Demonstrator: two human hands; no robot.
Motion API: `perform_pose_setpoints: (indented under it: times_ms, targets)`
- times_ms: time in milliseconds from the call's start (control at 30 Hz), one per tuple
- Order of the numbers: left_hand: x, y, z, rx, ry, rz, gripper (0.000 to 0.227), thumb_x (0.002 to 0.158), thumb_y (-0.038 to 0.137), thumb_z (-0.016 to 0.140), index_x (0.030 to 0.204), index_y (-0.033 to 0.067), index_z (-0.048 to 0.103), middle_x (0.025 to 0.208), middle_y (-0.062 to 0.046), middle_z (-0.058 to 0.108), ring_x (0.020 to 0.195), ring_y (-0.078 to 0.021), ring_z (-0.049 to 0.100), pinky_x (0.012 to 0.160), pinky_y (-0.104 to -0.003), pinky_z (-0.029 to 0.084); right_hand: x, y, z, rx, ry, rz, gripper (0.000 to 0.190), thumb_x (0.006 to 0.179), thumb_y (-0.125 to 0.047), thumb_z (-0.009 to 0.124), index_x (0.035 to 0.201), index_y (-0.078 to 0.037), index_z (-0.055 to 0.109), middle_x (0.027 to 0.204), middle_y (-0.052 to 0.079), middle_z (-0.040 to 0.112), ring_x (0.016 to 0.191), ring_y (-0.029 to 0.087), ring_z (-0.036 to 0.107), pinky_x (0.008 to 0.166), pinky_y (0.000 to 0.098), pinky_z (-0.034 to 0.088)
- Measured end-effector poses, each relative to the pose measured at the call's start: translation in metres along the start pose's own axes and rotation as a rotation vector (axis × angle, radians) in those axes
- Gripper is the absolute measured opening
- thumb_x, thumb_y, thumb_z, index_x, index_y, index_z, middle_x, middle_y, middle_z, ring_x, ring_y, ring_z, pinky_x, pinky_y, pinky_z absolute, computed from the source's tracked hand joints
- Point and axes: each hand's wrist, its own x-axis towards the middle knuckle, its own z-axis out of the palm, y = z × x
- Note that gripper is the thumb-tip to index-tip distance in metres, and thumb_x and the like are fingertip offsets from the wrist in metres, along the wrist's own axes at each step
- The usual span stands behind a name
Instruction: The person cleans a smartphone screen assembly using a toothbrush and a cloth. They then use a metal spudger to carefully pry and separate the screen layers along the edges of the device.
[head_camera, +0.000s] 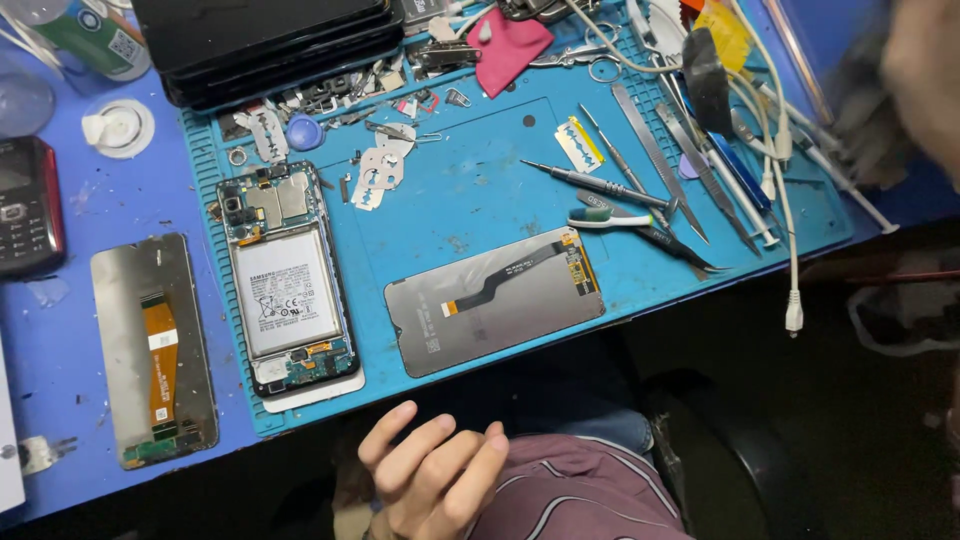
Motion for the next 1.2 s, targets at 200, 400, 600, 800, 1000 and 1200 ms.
perform_pose_setpoints:
  times_ms: [200,400,600,800,1000,1200]
  targets:
    - [0.015,0.003,0.006,-0.064,-0.005,-0.015,0.017,0.090,0.022,0.077,0.103,0.0251,0.066,0.105,0.009,0.074,0.106,-0.0128,0.056,0.102,-0.040,0.049,-0.033,-0.179,-0.023,-0.222,0.078,-0.242,0.033,0.106,-0.004,0.093,0.132,0.014,0.082,0.134,0.034,0.071,0.102,0.037,0.068,0.083,0.0415,0.056]
    - [0.026,0.018,0.020,-0.184,-0.039,0.028,0.017,0.091,0.019,0.075,0.107,0.0230,0.069,0.108,0.009,0.075,0.107,-0.0137,0.059,0.103,-0.040,0.050,-0.029,-0.238,0.012,-0.360,0.047,-0.361,0.034,0.091,-0.017,0.080,0.124,-0.008,0.075,0.107,0.005,0.069,0.084,0.021,0.060,0.069,0.0321,0.050]
    - [0.008,0.032,0.030,-0.238,-0.035,-0.019,0.018,0.089,0.020,0.075,0.105,0.0225,0.067,0.106,0.007,0.076,0.105,-0.0136,0.060,0.101,-0.041,0.050,-0.034,-0.228,0.020,-0.500,0.096,-0.350,0.020,0.101,-0.021,0.074,0.117,-0.008,0.075,0.099,0.001,0.065,0.071,0.013,0.058,0.053,0.0261,0.045]
    - [0.007,0.031,0.036,-0.286,-0.098,0.012,0.018,0.092,0.021,0.077,0.107,0.0221,0.068,0.108,0.007,0.075,0.109,-0.0136,0.060,0.102,-0.041,0.050,-0.036,-0.210,0.018,-0.332,0.067,-0.333,0.025,0.096,-0.010,0.081,0.117,0.001,0.076,0.100,0.008,0.070,0.070,0.017,0.061,0.056,0.0289,0.048]
    - [0.052,0.025,0.032,-0.294,-0.102,0.063,0.015,0.094,0.021,0.078,0.106,0.0224,0.069,0.109,0.007,0.075,0.110,-0.0129,0.059,0.103,-0.040,0.048,-0.018,-0.189,-0.006,-0.214,0.157,-0.263,0.025,0.101,0.006,0.092,0.124,0.011,0.085,0.102,0.017,0.078,0.068,0.022,0.059,0.059,0.0332,0.044]
    - [0.123,0.013,0.029,-0.182,-0.202,0.000,0.021,0.091,0.013,0.077,0.112,0.0101,0.073,0.114,-0.003,0.071,0.113,-0.0235,0.060,0.105,-0.048,0.044,0.002,-0.182,0.004,-0.586,0.174,-0.259,0.037,0.102,-0.017,0.089,0.138,-0.007,0.082,0.114,0.002,0.070,0.088,0.018,0.063,0.073,0.0300,0.050]
